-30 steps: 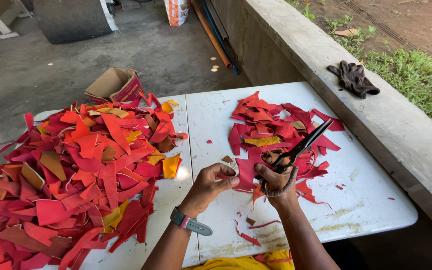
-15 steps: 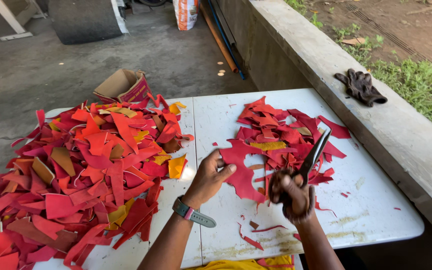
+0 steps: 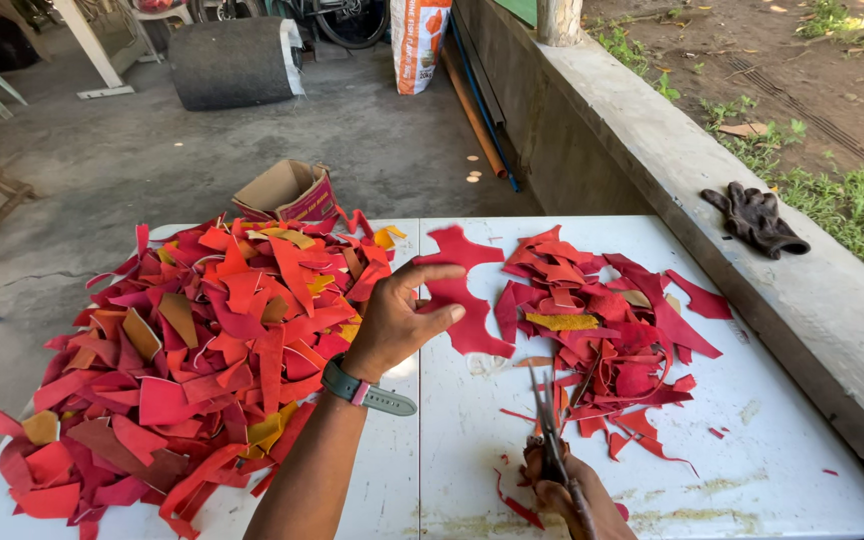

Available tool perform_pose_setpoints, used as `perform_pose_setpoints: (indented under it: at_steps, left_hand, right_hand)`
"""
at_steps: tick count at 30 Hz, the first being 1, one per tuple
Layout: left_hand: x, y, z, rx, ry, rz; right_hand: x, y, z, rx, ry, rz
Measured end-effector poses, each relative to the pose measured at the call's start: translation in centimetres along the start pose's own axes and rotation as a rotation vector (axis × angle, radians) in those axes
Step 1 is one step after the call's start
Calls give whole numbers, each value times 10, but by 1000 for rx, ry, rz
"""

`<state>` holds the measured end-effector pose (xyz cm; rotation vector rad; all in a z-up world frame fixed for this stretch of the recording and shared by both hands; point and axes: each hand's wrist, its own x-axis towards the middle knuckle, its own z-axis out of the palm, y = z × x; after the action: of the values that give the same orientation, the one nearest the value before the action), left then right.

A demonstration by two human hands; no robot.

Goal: The person uses scissors to cut red and yellow paper pieces into smaller strips on a white table. The cut pieces accumulate in a pile on the table as the person continues cutting.

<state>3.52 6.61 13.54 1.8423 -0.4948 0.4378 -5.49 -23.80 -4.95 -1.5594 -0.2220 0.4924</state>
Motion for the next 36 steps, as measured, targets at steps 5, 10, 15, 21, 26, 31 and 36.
perform_pose_setpoints:
  at_steps: [5,10,15,21,26,31,36]
  left_hand:
    - [4,5,-3,-185,35,-175]
    - [3,2,5,-119,-39,0]
    - [-3,0,15,28,-102,41]
    - [-7,3,23,45,-135,5]
    - [-7,5,23,60,-144,23]
    - [-8,8,22,42,-156,-39]
    - [-7,8,22,47,-157,1]
  right_hand:
    - [9,-32,16,-240,-34,-61]
    - [15,-52,29,-218,-8,-18]
    - [25,-53,34,-284,7,-94]
    - [24,-45,35,-198,35,-76]
    - [24,-36,33,-182,33,-71]
    - [26,-21,29,-30,34,-24]
    - [29,-5,30,29,126,19]
